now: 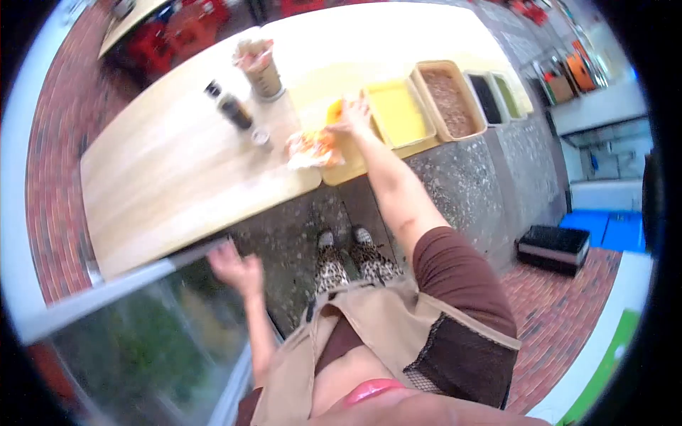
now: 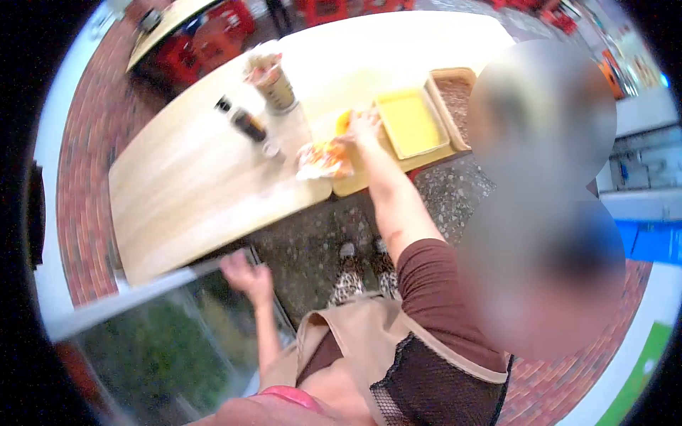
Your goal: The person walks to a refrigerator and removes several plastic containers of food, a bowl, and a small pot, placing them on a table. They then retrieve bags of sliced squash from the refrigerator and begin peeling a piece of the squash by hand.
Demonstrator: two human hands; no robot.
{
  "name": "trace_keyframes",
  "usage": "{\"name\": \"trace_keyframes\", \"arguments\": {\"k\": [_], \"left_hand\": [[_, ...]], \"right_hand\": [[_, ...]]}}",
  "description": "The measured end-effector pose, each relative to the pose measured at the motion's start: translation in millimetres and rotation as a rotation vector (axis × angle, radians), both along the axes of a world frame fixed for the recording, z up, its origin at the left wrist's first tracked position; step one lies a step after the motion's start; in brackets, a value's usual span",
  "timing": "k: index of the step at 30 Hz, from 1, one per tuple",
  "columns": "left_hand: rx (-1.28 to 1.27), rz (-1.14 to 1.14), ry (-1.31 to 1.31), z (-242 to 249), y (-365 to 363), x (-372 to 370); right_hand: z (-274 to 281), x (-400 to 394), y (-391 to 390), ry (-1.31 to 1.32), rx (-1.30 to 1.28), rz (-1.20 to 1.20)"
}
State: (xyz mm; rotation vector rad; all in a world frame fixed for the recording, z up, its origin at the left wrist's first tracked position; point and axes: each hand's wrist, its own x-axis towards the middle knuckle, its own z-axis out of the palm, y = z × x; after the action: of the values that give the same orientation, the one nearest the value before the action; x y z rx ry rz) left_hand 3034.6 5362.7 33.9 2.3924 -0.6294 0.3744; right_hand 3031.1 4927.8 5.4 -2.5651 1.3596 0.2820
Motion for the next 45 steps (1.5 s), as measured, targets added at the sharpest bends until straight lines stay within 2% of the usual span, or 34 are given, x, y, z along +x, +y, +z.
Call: {"name": "trace_keyframes", "arguments": {"k": [1, 2, 3, 6, 7, 8, 11, 12, 13, 14, 15, 16, 17, 18, 19, 20, 22, 24, 26, 28, 29, 30, 32, 34, 35, 36, 38, 40, 42, 43, 45], "left_hand": [[0.301, -0.249, 0.103, 25.7, -58.1, -0.2], [0.337, -0.383, -0.036, -22.8, -84.6, 1.9], [0.261, -0.461, 0.064, -35.3, -124.5, 7.0], [0.282, -0.531, 0.144, -57.5, -201.3, 23.2], [0.255, -0.490, 0.198, -68.1, -215.9, 29.9], [0.090, -0.570, 0.280, -83.4, -225.7, 42.3], [0.205, -0.456, 0.206, -85.3, -234.3, 50.1], [0.092, -0.461, 0.323, -99.8, -230.9, 63.4], [-0.017, -0.459, 0.445, -113.7, -228.3, 77.9], [-0.163, -0.455, 0.383, -113.4, -229.2, 82.6], [0.031, -0.330, 0.251, -83.3, -233.1, 78.8], [-0.022, -0.259, 0.261, -55.8, -241.7, 70.9], [-0.043, -0.107, 0.134, -2.0, -257.0, 32.0], [-0.079, -0.013, 0.130, -15.7, -251.1, 47.2], [-0.050, 0.056, -0.015, -5.1, -253.5, 48.3], [-0.019, 0.130, -0.157, 18.3, -257.7, 34.4], [-0.278, 0.168, -0.138, 77.7, -301.3, -29.1], [-0.509, 0.163, -0.195, 108.9, -360.5, -81.3], [-0.642, 0.104, -0.034, 129.9, -419.7, -120.5], [-0.882, -0.053, 0.235, 140.4, -473.6, -150.8], [-0.835, -0.138, 0.226, 144.9, -501.6, -168.9], [-0.787, -0.222, 0.217, 148.7, -530.4, -192.6], [-0.694, -0.449, 0.323, 170.1, -591.5, -255.2], [-0.475, -0.620, 0.369, 176.2, -656.4, -302.6], [-0.419, -0.757, 0.240, 178.3, -692.9, -325.3], [-0.350, -0.895, 0.109, 181.8, -730.3, -347.0], [-0.277, -1.028, -0.169, 197.2, -806.8, -392.0], [-0.352, -1.108, 0.189, 185.8, -885.4, -424.6], [-0.566, -1.232, 0.702, 190.4, -954.4, -470.7], [-0.632, -1.285, 0.839, 189.4, -990.2, -486.3], [-0.734, -1.362, 1.071, 188.7, -1060.5, -512.3]], "right_hand": [[-0.8, 2.8, -6.8, -0.015, 0.062, 0.000], [-1.4, 2.0, -9.2, -0.026, 0.126, 0.002], [-2.6, 2.8, -11.3, -0.022, 0.136, 0.023], [10.2, -21.3, 0.6, -0.071, 0.147, 0.017], [6.0, -47.5, 9.9, -0.291, 0.195, 0.004], [3.9, -72.7, 18.7, -0.512, 0.229, 0.003], [48.2, -189.0, 37.3, -0.787, 0.511, -0.070], [60.0, -235.0, 38.8, -0.835, 0.587, -0.106], [74.0, -281.9, 38.3, -0.974, 0.791, -0.265], [83.7, -329.9, 33.3, -1.110, 0.994, -0.415], [75.2, -381.5, 25.5, -1.177, 1.006, -0.562], [77.3, -431.3, 16.1, -1.241, 0.997, -0.737], [70.8, -486.2, 7.9, -1.427, 0.983, -0.798], [81.6, -533.4, 1.6, -1.536, 0.932, -0.876], [100.7, -573.1, -5.5, -1.578, 0.836, -0.995], [105.7, -615.0, -15.0, -1.634, 0.755, -0.952], [121.1, -678.5, -39.6, -1.740, 0.678, -1.015], [137.2, -715.8, -71.3, -1.783, 0.643, -1.040], [144.1, -734.5, -103.7, -1.837, 0.613, -1.079], [147.3, -744.2, -146.9, -1.947, 0.617, -1.089], [151.9, -746.7, -171.3, -1.981, 0.739, -0.945], [154.4, -745.0, -197.6, -1.982, 0.749, -0.934], [156.8, -734.6, -254.0, -2.151, 0.894, -0.895], [164.2, -730.4, -312.2, -2.160, 1.028, -0.784], [168.5, -730.9, -342.7, -2.178, 1.146, -0.679], [173.9, -732.7, -371.8, -2.162, 1.172, -0.678], [185.7, -730.0, -428.2, -2.200, 1.380, -0.432], [199.7, -731.1, -484.4, -2.179, 1.352, -0.436], [224.6, -738.8, -526.9, -2.085, 1.189, -0.364], [231.9, -744.5, -551.1, -2.071, 1.197, -0.402], [247.2, -758.4, -607.7, -1.918, 1.092, -0.267]]}}
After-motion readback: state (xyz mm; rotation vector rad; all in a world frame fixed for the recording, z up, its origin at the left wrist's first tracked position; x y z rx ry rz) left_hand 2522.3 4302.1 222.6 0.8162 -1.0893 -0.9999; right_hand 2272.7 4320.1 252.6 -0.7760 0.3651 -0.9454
